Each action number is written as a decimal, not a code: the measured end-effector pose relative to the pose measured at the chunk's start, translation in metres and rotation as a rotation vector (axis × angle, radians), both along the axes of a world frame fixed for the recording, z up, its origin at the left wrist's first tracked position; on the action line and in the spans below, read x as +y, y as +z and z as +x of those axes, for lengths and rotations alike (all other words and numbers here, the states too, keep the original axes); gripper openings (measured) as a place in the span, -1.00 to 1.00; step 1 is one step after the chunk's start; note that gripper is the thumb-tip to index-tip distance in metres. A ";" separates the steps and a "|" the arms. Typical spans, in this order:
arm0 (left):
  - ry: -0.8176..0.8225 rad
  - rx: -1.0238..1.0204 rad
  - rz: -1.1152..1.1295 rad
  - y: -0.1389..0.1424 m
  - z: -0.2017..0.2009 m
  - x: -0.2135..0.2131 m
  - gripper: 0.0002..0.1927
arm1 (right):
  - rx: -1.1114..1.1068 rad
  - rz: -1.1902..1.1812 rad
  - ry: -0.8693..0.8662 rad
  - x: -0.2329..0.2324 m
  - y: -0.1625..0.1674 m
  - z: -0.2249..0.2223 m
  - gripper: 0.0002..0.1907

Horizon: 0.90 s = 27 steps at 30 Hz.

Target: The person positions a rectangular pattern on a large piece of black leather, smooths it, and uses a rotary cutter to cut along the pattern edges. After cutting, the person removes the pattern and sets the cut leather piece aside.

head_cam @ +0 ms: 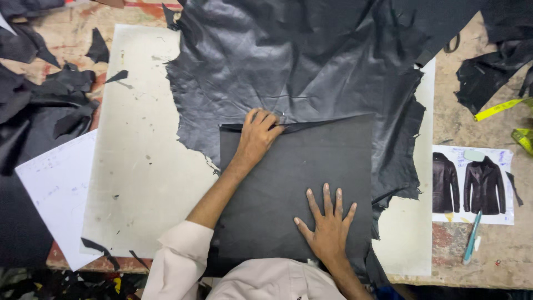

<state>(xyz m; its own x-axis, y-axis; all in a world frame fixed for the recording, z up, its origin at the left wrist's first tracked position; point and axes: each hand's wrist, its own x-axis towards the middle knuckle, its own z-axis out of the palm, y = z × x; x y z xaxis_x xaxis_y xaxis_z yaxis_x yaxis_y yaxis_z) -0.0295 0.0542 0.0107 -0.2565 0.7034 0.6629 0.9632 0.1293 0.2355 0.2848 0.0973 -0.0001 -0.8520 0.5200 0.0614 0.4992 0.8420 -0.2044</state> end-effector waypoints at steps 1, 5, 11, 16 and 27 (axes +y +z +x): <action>0.014 -0.028 0.019 -0.005 0.000 0.000 -0.85 | -0.018 -0.004 -0.002 0.003 -0.002 -0.002 -0.14; 0.075 -0.258 0.044 -0.014 -0.016 0.018 -0.82 | -0.007 -0.011 0.006 0.019 -0.011 -0.014 -0.14; 0.220 -0.452 -0.028 -0.004 -0.041 0.050 -0.80 | -0.007 -0.015 0.009 0.034 -0.024 -0.023 -0.15; 0.263 -0.537 -0.094 -0.001 -0.048 0.060 -0.80 | -0.040 -0.024 0.008 0.042 -0.034 -0.022 -0.14; 0.309 -0.234 -0.116 0.022 -0.028 0.066 -0.66 | -0.090 -0.070 0.004 0.041 -0.007 -0.017 -0.11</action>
<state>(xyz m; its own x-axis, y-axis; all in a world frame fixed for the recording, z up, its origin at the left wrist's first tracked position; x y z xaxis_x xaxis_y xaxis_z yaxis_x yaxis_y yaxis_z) -0.0578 0.1204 0.0322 -0.6020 0.6365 0.4822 0.7970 0.4426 0.4109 0.2680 0.1383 -0.0069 -0.8547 0.5166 -0.0517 0.5145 0.8295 -0.2175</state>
